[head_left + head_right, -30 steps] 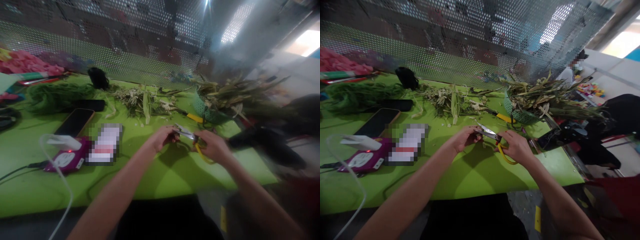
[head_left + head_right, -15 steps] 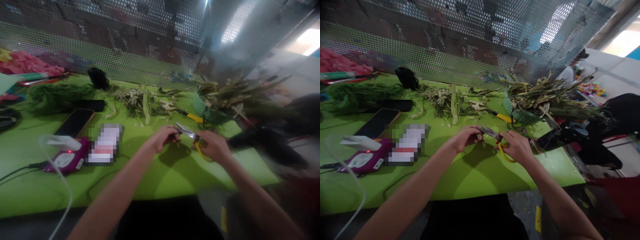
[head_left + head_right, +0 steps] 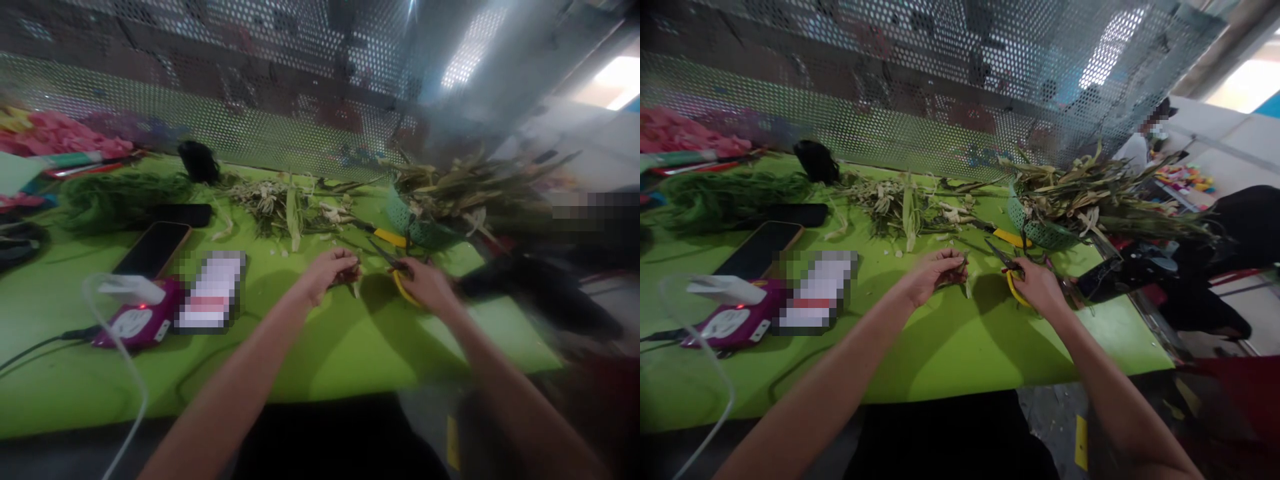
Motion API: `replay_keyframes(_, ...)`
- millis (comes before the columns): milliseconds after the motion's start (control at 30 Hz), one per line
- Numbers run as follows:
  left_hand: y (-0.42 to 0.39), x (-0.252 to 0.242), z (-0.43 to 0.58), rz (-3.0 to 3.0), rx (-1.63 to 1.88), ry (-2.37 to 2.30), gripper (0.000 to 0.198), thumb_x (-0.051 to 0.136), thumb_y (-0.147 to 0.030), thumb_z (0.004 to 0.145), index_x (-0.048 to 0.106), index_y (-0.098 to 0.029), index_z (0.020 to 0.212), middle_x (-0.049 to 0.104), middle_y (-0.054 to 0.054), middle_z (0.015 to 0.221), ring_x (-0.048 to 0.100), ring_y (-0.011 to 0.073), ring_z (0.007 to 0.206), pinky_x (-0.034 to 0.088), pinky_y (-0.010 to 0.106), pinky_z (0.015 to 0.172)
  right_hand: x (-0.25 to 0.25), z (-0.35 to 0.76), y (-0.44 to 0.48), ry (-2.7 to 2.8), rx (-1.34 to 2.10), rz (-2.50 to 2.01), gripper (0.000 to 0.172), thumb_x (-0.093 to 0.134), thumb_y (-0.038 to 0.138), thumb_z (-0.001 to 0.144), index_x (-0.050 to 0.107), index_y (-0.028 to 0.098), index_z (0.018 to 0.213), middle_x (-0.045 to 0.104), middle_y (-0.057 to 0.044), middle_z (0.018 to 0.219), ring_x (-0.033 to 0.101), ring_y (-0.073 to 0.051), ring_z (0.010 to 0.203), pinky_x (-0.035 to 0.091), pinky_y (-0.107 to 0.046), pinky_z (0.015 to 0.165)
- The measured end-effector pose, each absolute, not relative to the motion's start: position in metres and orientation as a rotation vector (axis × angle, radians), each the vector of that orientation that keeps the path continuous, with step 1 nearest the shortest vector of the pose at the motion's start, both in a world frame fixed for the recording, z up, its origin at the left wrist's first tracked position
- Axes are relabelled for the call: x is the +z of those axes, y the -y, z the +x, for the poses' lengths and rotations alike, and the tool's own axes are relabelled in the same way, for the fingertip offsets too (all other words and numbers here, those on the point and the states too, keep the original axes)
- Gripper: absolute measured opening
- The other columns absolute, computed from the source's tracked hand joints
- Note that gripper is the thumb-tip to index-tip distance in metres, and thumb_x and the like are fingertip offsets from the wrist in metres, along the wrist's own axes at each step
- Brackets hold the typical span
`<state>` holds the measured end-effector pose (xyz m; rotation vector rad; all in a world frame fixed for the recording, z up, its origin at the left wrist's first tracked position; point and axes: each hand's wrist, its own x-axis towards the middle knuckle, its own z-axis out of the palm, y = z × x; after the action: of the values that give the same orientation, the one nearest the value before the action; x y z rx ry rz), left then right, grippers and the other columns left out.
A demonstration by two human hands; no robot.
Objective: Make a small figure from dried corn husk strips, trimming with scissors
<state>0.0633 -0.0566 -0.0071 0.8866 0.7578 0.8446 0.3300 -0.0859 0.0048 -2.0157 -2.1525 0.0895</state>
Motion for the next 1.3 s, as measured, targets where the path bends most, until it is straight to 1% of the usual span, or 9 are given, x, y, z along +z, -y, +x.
replay_keyframes(133,0.056,-0.009,0.065,0.987,0.941,-0.838,0.011,0.071,-0.027,0.080,0.067,-0.018,0.084,0.069,0.004,0.089,0.062,0.0129,0.079,0.049,0.036,0.088,0.013,0.330,0.084,2.292,-0.024,-1.911,0.035,0.060,0.030,0.088,0.068,0.022,0.121,0.073,-0.012,0.111,0.068,-0.030,0.098,0.050,-0.037,0.079)
replay_keyframes(233,0.056,-0.011,0.068,0.987,1.047,-0.854,0.009,0.072,-0.026,0.077,0.068,-0.018,0.081,0.067,0.002,0.084,0.058,0.0119,0.078,0.047,0.032,0.084,0.026,0.310,0.084,2.180,0.142,-1.651,0.027,0.057,0.031,0.091,0.073,0.022,0.111,0.073,-0.010,0.110,0.067,-0.026,0.101,0.050,-0.037,0.084)
replay_keyframes(433,0.056,-0.018,0.073,0.903,1.200,-0.837,0.013,0.075,-0.026,0.072,0.068,-0.019,0.081,0.065,-0.001,0.081,0.055,0.0094,0.075,0.045,0.024,0.075,0.028,0.244,0.075,1.798,0.786,-1.353,0.026,0.069,0.036,0.082,0.074,0.018,0.100,0.076,-0.006,0.095,0.069,-0.020,0.084,0.052,-0.033,0.076)
replay_keyframes(700,0.065,-0.010,0.079,0.825,1.211,-0.848,0.013,0.075,-0.023,0.072,0.066,-0.018,0.080,0.063,-0.002,0.080,0.055,0.0082,0.074,0.045,0.022,0.075,0.012,0.225,0.069,1.637,0.784,-1.314,0.021,0.071,0.037,0.075,0.066,0.018,0.070,0.064,0.001,0.064,0.055,-0.013,0.062,0.043,-0.025,0.060)
replay_keyframes(800,0.066,-0.010,0.077,0.963,1.166,-0.885,0.013,0.071,-0.026,0.077,0.068,-0.020,0.089,0.067,0.000,0.089,0.059,0.0107,0.081,0.048,0.026,0.082,0.009,0.234,0.069,1.665,0.745,-1.312,0.015,0.068,0.032,0.077,0.066,0.018,0.072,0.063,0.001,0.066,0.055,-0.013,0.064,0.042,-0.025,0.062)
replay_keyframes(900,0.064,-0.011,0.072,1.237,1.055,-0.986,0.026,0.065,-0.030,0.084,0.067,-0.022,0.108,0.068,0.004,0.105,0.061,0.0155,0.094,0.048,0.034,0.092,0.009,0.244,0.067,1.681,0.691,-1.335,0.011,0.067,0.029,0.078,0.066,0.019,0.074,0.063,0.001,0.069,0.055,-0.014,0.068,0.042,-0.026,0.064)
replay_keyframes(1000,0.062,-0.011,0.066,1.614,0.860,-1.203,0.034,0.063,-0.030,0.084,0.064,-0.019,0.116,0.067,0.009,0.107,0.061,0.0211,0.096,0.048,0.041,0.092,0.012,0.254,0.064,1.683,0.640,-1.345,0.009,0.066,0.028,0.078,0.065,0.019,0.075,0.063,0.001,0.071,0.055,-0.015,0.070,0.042,-0.027,0.067)
replay_keyframes(1167,0.062,-0.013,0.066,2.107,0.622,-1.329,0.022,0.070,-0.029,0.076,0.072,-0.019,0.096,0.063,0.015,0.116,0.053,0.0338,0.115,0.038,0.050,0.103,0.015,0.262,0.060,1.710,0.574,-1.341,0.010,0.066,0.028,0.080,0.063,0.019,0.076,0.063,-0.001,0.075,0.055,-0.015,0.072,0.041,-0.028,0.069)
replay_keyframes(1300,0.061,-0.016,0.066,1.952,0.726,-1.304,0.009,0.073,-0.023,0.071,0.070,-0.021,0.079,0.068,0.011,0.094,0.057,0.0325,0.103,0.035,0.052,0.105,0.014,0.262,0.059,1.742,0.603,-1.307,0.012,0.065,0.029,0.083,0.063,0.019,0.077,0.063,-0.001,0.076,0.054,-0.015,0.072,0.040,-0.027,0.068)
